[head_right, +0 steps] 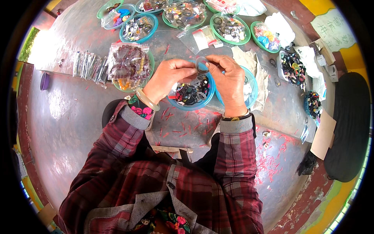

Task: The person sits on the floor and repeatedly picks small hair accessories from blue bowls, places them into clear plastic bags, and sets the filled bags aside. The person handles items one at a time, occasionally adjusting the bags and contents.

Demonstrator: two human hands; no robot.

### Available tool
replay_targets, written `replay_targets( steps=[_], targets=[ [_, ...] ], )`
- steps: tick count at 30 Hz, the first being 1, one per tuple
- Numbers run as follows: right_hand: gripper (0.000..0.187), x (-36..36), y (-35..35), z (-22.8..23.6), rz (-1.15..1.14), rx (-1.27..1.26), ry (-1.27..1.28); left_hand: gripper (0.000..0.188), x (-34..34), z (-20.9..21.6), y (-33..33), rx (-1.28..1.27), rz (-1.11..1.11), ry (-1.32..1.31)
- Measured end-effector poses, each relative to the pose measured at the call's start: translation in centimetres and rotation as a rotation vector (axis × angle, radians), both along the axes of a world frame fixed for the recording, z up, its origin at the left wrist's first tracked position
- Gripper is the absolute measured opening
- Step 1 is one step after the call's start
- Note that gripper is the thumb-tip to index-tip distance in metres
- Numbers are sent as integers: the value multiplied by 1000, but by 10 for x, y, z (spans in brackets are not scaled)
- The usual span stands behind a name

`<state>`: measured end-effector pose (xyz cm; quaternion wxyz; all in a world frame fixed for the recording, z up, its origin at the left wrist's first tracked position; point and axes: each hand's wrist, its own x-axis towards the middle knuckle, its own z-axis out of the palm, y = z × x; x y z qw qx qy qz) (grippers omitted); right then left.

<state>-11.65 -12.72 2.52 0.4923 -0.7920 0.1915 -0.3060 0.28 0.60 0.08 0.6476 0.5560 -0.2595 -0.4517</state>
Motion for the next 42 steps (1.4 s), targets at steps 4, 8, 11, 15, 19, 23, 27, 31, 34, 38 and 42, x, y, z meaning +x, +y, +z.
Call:
replay_targets(
  steps=[4,8,11,15,19,23,27,31,34,38,42],
  targets=[
    [16,0,0,4,-7,-85,26,24,-2,4,0,7,35,73],
    [14,0,-2,-3,-13,-74,7,22,-3,4,-1,8,36,118],
    [13,1,-1,-2,-16,-41,9,22,-3,2,0,-2,48,161],
    [13,1,-1,-3,-10,-23,10,22,-3,-2,-1,-40,85,201],
    [12,1,-1,-3,-4,-39,33,21,-5,-1,-3,-46,114,224],
    [12,1,-1,-1,7,-32,55,20,-8,1,-3,-38,143,244],
    [11,0,-3,-2,8,-33,56,21,-9,-1,-4,-33,145,232],
    [10,-2,-7,0,-37,-144,84,22,-10,1,-4,-39,187,232],
    [10,-3,-7,1,-50,-147,92,23,-12,-1,-5,-36,188,187],
    [11,-2,-5,0,-1,-249,96,22,-14,3,-6,10,160,57],
    [13,-2,-6,1,66,-367,127,22,-16,2,-8,24,146,-10]
  ],
)
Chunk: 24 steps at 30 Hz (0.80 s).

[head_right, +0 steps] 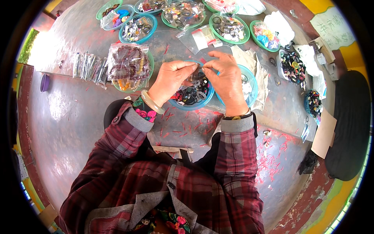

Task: The person sits on the floor and repeatedly picks small hair accessories from blue bowls, places them into clear plastic bags, and sets the filled bags aside. The person handles items one at a time, occasionally adjusting the bags and contents.

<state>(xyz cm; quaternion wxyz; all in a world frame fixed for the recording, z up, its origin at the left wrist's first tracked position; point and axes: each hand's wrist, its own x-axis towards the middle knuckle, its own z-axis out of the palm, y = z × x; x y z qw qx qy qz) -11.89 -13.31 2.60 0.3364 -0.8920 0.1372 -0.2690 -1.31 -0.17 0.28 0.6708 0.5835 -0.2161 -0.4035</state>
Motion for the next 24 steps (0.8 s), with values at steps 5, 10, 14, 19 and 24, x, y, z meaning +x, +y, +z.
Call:
replay_targets(
  steps=[5,10,14,19,24],
  targets=[
    [14,0,0,-6,63,61,24,23,1,3,1,34,-49,30],
    [20,1,0,1,-74,638,-24,24,8,-1,3,-99,22,332],
    [23,-3,-10,-4,-38,934,-12,23,9,3,4,-182,36,427],
    [21,-2,-6,-7,-41,1013,9,23,8,3,3,-179,20,397],
    [15,-1,-1,-1,-42,902,-51,23,10,-1,4,-161,8,368]
  ],
)
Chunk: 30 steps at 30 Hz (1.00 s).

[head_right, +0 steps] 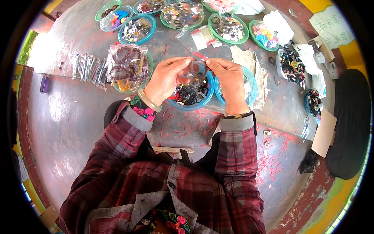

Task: The person sits on the floor and repeatedly picks small hair accessories from blue bowls, places them into clear plastic bags, and sets the filled bags aside. The person handles items one at a time, occasionally adjusting the bags and contents.

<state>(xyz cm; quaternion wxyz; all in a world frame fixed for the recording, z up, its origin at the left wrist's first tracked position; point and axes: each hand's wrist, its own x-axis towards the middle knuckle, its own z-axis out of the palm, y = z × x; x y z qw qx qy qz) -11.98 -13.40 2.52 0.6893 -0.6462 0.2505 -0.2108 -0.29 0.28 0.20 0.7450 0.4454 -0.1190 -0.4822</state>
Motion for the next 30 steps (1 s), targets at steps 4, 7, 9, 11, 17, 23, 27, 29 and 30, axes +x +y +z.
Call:
replay_targets(
  steps=[4,7,9,11,17,23,27,29,30],
  targets=[
    [10,1,4,0,-100,-337,-9,23,-3,1,-1,14,15,-35],
    [9,2,7,3,-85,-591,-53,23,-1,-4,-2,14,34,-56],
    [8,3,11,7,-86,-723,-51,24,1,-5,-2,20,61,-93],
    [8,2,10,6,-97,-849,-71,23,2,-5,-1,22,77,-131],
    [8,-1,11,11,-113,-917,-65,22,5,-9,-1,23,86,-157],
    [7,-3,15,11,-156,-924,-70,22,6,-10,0,23,86,-166],
    [6,-3,16,11,-186,-1014,13,23,4,-7,0,0,75,-156],
    [7,-2,16,7,-222,-938,5,25,5,-6,1,-16,31,-171],
    [8,-2,16,6,-241,-900,1,26,5,-6,1,-23,9,-179]
  ],
)
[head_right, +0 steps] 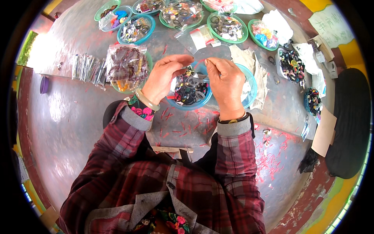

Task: The person sits on the floor and repeatedly picks small hair accessories from blue bowls, places them into clear plastic bags, and sets the filled bags aside. The person handles items one at a time, occasionally adjusting the bags and contents.

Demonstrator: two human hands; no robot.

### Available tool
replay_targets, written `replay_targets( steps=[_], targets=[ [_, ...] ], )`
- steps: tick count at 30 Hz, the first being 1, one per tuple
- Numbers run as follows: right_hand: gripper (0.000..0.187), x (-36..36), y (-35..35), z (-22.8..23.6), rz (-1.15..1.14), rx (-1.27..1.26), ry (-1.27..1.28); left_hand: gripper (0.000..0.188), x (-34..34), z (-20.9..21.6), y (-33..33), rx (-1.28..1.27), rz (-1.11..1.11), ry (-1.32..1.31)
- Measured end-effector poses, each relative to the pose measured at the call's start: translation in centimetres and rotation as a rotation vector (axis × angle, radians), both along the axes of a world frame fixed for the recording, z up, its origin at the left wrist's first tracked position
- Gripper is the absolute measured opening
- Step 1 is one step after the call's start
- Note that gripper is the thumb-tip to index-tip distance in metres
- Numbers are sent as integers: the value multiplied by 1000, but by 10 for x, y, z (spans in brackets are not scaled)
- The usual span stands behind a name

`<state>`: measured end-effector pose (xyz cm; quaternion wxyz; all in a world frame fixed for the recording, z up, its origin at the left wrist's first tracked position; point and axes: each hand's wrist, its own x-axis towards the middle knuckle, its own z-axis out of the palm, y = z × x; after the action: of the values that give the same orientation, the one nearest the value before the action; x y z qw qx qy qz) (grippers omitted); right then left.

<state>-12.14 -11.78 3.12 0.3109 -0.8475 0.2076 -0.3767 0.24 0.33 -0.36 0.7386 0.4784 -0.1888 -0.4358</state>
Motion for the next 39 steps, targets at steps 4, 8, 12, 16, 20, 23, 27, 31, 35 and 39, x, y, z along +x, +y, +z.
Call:
replay_targets(
  steps=[4,8,12,16,20,23,27,31,35,39],
  targets=[
    [12,1,2,0,39,400,7,33,-3,1,-4,-82,-170,-84],
    [14,2,1,-2,24,556,-2,32,-8,11,-2,-28,-279,-112],
    [14,4,-1,-6,35,566,6,23,-11,9,-5,64,-229,-83],
    [17,5,-3,-3,90,750,-9,20,-9,4,-3,101,-120,25],
    [16,4,-6,-6,232,1039,-52,23,-7,0,-4,62,-56,56],
    [13,6,-9,-13,290,1123,34,25,-7,-3,-5,73,-37,-26],
    [11,5,-11,-18,281,1206,-39,26,-6,-7,-6,109,27,-192],
    [9,5,-12,-21,261,1189,-83,27,-6,-4,-5,141,82,-282],
    [10,6,-9,-17,212,1142,-128,25,-8,11,-2,215,29,-184],
    [11,8,-3,-10,192,1149,-101,23,-9,9,-4,163,72,-34]
  ],
)
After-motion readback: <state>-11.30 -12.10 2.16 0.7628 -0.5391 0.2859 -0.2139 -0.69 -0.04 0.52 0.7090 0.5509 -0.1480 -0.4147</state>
